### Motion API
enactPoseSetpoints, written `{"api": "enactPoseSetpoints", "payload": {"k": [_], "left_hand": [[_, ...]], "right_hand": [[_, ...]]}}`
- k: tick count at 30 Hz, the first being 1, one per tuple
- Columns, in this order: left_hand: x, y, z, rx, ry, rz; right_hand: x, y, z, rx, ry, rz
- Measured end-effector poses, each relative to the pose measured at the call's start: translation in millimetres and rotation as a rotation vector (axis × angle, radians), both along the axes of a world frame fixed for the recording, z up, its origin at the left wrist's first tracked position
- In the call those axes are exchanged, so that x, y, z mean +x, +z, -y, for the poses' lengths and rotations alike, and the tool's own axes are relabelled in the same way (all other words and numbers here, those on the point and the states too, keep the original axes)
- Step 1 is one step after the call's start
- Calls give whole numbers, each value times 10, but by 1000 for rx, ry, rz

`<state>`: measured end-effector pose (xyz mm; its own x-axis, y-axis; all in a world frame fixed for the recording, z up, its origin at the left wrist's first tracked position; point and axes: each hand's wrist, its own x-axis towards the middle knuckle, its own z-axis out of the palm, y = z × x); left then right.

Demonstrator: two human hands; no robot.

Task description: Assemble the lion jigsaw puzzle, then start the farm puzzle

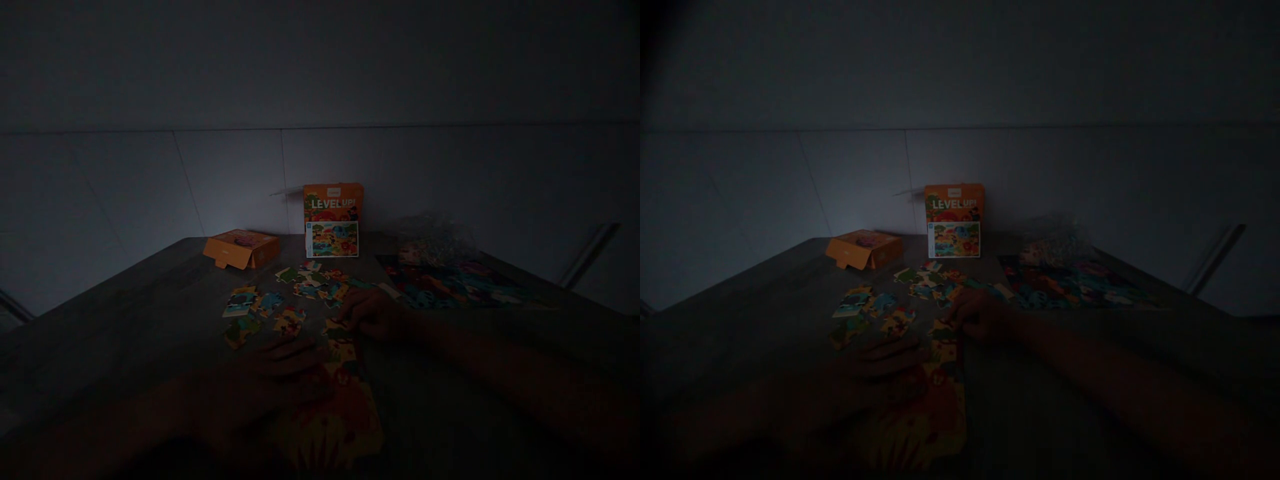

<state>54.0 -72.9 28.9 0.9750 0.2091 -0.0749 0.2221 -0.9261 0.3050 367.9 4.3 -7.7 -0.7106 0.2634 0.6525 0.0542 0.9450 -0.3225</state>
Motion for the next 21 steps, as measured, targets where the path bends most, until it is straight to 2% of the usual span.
{"api": "enactPoseSetpoints", "payload": {"k": [9,14,21], "left_hand": [[58,131,176,-41,-28,-36],[99,196,179,-72,-42,2],[104,180,157,-22,-30,-25]], "right_hand": [[-17,14,54,24,64,-7],[-16,16,61,7,31,23],[-24,18,80,49,-4,40]]}}
